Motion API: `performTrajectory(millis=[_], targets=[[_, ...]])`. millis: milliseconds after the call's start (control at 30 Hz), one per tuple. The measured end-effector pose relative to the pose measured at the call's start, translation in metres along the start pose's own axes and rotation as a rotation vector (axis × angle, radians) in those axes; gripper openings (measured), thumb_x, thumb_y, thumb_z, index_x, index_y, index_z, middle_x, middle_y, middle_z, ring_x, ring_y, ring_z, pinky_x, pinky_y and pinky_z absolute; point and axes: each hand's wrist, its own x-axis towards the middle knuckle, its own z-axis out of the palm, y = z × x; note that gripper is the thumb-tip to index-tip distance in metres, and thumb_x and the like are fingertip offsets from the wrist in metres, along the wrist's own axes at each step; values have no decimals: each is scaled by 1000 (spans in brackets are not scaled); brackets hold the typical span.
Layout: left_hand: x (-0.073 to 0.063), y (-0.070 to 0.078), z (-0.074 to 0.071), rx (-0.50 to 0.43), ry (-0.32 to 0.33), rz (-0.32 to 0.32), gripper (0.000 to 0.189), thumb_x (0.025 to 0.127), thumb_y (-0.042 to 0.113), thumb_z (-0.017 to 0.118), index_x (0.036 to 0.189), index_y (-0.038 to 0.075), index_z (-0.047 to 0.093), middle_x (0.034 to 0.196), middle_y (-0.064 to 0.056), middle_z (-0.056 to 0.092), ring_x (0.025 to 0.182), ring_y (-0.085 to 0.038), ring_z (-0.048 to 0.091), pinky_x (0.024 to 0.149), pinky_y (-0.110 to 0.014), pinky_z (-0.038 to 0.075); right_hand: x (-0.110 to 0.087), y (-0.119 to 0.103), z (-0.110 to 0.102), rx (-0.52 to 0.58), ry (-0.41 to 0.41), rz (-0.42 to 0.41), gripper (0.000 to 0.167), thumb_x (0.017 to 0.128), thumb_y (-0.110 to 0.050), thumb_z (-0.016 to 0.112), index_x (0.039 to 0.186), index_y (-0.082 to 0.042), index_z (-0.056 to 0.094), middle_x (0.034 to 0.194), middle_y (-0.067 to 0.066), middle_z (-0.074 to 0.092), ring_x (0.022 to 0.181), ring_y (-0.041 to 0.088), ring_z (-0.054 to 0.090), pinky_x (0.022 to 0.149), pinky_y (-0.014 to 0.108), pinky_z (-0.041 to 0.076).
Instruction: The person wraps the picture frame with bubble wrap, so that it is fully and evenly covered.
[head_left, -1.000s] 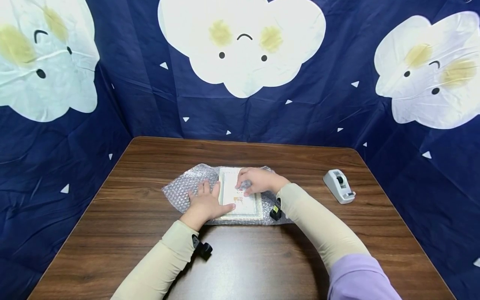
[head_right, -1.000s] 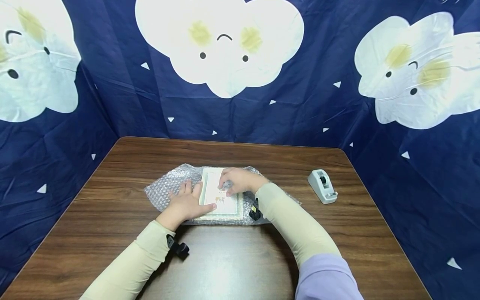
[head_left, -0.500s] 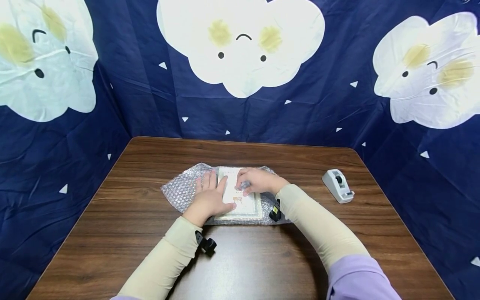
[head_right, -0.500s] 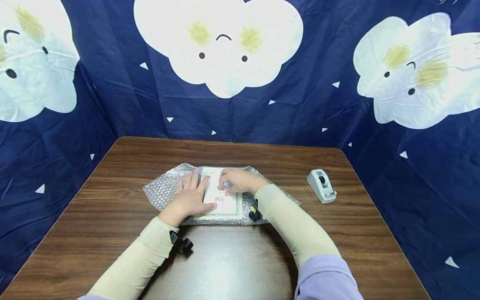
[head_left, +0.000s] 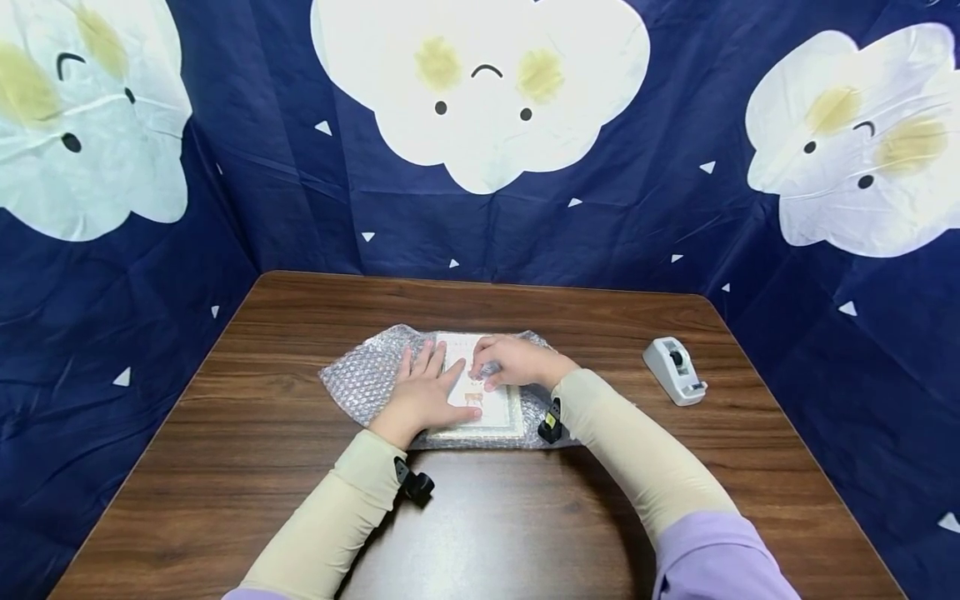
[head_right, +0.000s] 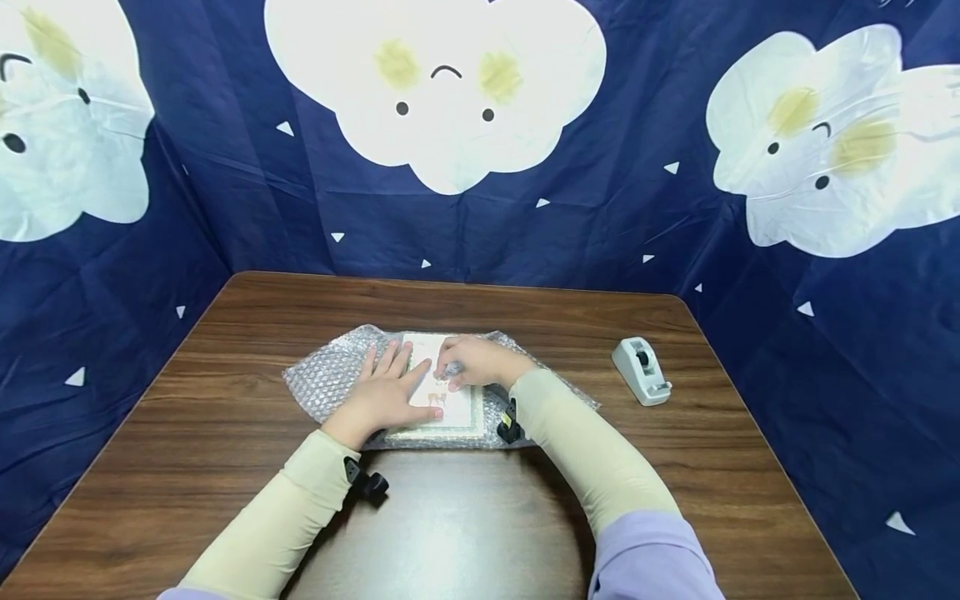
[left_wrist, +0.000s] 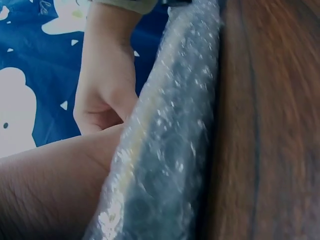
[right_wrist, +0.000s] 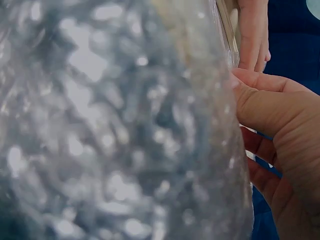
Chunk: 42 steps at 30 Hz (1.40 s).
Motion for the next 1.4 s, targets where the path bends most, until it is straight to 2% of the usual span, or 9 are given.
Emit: performTrajectory(millis=[333, 500, 667, 833, 967, 1100, 1267, 1400], targets=[[-2, -3, 3, -3, 3, 6, 90, 89, 80, 45, 161, 30, 27, 169, -15, 2, 154, -37, -8, 119, -63, -9, -1, -3, -1, 2, 6, 22, 28, 85, -23, 80, 112, -15, 76, 119, 4, 64, 114, 22, 59, 105, 39, 45], [-4, -2, 5, -31, 5, 4, 88, 89, 78, 46, 161, 31, 28, 169, -14, 2, 155, -37, -7, 118, -64, -10, -8, -7, 2, -24, 20, 75, 38, 89, -27, 78, 125, -16, 70, 128, 6, 62, 123, 25, 54, 110, 45, 41], [-4, -2, 6, -40, 9, -11, 86, 90, 78, 47, 160, 32, 30, 170, -13, 3, 155, -36, -7, 118, -64, -9, -20, -8, 3, -28, 96, 157, 51, 92, -32, 76, 137, -14, 62, 140, 11, 55, 131, 30, 49, 111, 48, 40], [-2, -3, 7, -38, 14, -11, 85, 89, 77, 47, 160, 33, 31, 170, -12, 3, 155, -36, -7, 118, -64, -9, -43, -5, 7, 82, 166, 263, 69, 90, -37, 76, 149, -11, 49, 153, 15, 43, 141, 35, 39, 114, 55, 34], [-1, -3, 8, -55, 14, -5, 85, 90, 77, 47, 160, 32, 31, 170, -12, 2, 155, -36, -7, 118, -63, -10, -73, -2, 15, 228, 247, 339, 86, 88, -40, 78, 156, -7, 37, 160, 19, 32, 148, 40, 26, 116, 61, 28], [-2, -3, 8, -58, 18, -3, 84, 90, 76, 47, 160, 32, 31, 170, -12, 2, 155, -36, -8, 118, -63, -10, -104, 0, 27, 329, 280, 396, 97, 86, -45, 78, 160, -8, 27, 164, 21, 22, 151, 40, 20, 117, 62, 24], [-3, -4, 6, -61, 39, -5, 82, 91, 74, 49, 159, 31, 34, 170, -12, 4, 155, -36, -6, 118, -64, -9, -130, 3, 40, 314, 277, 427, 103, 83, -54, 77, 162, -12, 24, 166, 16, 22, 151, 36, 22, 117, 60, 26], [-3, -4, 8, -66, 38, -3, 82, 90, 74, 49, 159, 31, 34, 170, -12, 3, 155, -36, -7, 118, -63, -10, -145, 7, 48, 278, 293, 411, 104, 80, -54, 79, 160, -11, 28, 165, 15, 24, 152, 36, 21, 117, 60, 25]])
